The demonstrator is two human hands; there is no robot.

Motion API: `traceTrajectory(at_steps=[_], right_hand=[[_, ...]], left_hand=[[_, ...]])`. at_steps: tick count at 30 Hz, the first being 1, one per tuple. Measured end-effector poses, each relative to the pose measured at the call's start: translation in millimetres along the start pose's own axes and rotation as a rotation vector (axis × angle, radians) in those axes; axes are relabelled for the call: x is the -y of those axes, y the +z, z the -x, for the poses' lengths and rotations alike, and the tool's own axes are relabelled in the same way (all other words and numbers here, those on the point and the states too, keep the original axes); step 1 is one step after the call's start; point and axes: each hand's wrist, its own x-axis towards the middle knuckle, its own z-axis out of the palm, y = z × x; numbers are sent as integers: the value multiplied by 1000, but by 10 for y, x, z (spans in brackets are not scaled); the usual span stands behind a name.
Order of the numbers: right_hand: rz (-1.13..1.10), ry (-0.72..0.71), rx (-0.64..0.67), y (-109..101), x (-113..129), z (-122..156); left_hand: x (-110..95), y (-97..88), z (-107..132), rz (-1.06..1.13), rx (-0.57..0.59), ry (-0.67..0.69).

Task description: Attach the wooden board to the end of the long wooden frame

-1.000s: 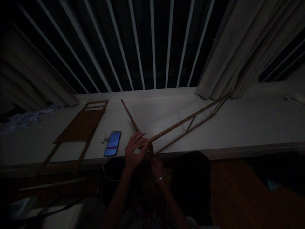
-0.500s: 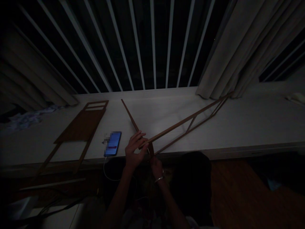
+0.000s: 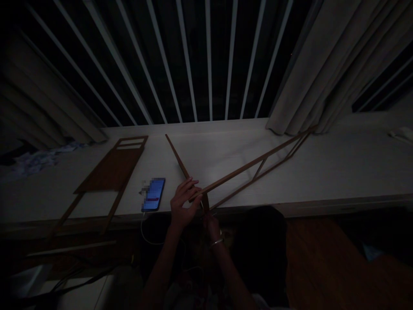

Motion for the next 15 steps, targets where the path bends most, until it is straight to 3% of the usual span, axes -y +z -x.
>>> traceTrajectory(at_steps=[10, 15], right_hand=[[7, 101, 68, -52, -27, -51], [89, 154, 8, -117, -33, -109]], left_hand=[[21, 8, 6, -8, -1, 7], [13, 1, -1, -12, 2, 7]])
